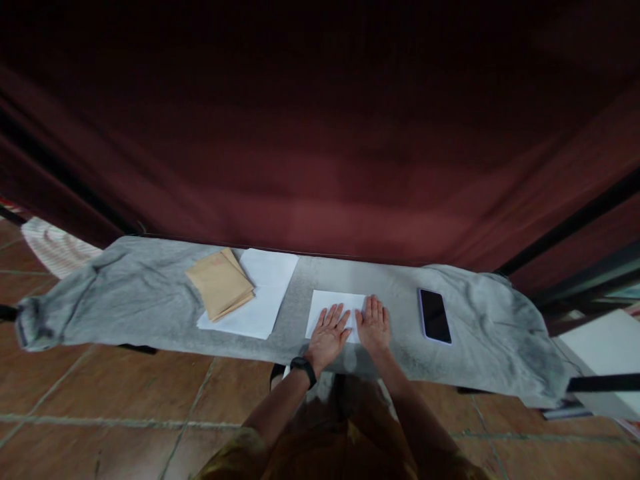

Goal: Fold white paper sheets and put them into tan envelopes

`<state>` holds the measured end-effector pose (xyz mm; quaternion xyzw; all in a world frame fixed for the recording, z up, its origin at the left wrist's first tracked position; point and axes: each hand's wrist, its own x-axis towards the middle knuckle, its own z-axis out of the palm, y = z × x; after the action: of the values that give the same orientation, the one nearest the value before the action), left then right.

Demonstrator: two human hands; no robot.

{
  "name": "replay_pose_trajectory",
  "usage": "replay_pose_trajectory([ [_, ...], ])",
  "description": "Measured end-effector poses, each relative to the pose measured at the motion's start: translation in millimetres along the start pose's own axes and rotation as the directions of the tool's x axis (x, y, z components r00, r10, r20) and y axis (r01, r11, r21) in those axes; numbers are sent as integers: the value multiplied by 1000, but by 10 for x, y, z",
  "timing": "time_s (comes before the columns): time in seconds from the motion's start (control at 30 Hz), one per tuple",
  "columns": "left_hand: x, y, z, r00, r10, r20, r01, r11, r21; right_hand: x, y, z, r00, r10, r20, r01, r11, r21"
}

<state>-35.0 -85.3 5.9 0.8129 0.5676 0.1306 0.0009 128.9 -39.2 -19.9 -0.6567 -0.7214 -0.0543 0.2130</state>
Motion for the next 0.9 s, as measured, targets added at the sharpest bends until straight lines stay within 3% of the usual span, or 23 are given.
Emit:
replay_pose_trajectory([
  [0.13,-94,-45,-57,998,57,4,-57,998,-20,-7,-134,-78,1000,-1,30,0,1000,4],
  [0.23,-210,-41,-49,993,118,-7,-118,992,-33,-80,-284,-132,976,-159,147,148,986,81],
  [0.37,-380,-36,-74,981,191,-17,-192,980,-47,-189,-333,-173,895,-353,272,305,930,204],
  [0.57,-486,-61,-182,968,249,31,-248,968,-40,-140,-209,-203,878,-363,313,324,931,169],
  [0.9,-528,-23,-213,960,258,109,-251,965,-73,34,-217,-160,903,-325,281,321,945,61],
])
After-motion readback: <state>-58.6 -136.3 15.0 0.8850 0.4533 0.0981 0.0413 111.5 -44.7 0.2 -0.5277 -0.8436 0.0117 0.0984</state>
